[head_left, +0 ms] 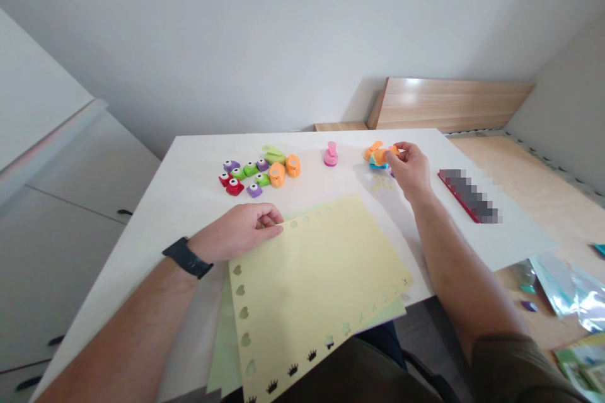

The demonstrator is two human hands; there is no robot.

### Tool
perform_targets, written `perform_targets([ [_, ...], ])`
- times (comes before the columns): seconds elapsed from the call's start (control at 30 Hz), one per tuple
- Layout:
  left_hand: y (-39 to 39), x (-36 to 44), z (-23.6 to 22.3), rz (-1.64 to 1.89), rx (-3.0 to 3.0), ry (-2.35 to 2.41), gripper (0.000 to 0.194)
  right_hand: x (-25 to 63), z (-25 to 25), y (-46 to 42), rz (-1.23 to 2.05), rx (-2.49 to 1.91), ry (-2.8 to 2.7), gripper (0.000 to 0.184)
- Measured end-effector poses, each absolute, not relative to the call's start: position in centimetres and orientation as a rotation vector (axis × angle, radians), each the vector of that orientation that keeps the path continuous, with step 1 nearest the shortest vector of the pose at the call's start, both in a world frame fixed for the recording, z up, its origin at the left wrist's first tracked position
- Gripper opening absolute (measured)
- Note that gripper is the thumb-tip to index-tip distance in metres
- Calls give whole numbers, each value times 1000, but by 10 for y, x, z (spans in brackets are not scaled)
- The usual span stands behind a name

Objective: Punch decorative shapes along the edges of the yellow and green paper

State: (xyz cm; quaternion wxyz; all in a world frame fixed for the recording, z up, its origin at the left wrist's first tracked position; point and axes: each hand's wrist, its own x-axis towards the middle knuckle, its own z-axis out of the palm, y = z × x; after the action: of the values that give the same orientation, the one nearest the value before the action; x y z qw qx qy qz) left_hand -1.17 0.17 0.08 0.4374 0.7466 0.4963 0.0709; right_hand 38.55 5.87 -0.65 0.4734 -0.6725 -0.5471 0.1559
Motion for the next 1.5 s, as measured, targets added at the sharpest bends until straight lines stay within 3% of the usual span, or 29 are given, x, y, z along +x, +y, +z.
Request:
perform_targets([
  [0.43,2,-11,-1,198,1855,1239,35,349,-17,54,395,-1706,-1630,48],
  [0.77,1,-12,-1,228,1877,1243,32,335,-4,67,-58,-1924,-1962,41],
  [1.2,1,-14,-5,271,1919,1216,31,327,-4,77,-144,-2200,-2052,37],
  [1.5,1,-15,-5,275,1974,1210,29,289,-3,109,51,-1960,-2016,59],
])
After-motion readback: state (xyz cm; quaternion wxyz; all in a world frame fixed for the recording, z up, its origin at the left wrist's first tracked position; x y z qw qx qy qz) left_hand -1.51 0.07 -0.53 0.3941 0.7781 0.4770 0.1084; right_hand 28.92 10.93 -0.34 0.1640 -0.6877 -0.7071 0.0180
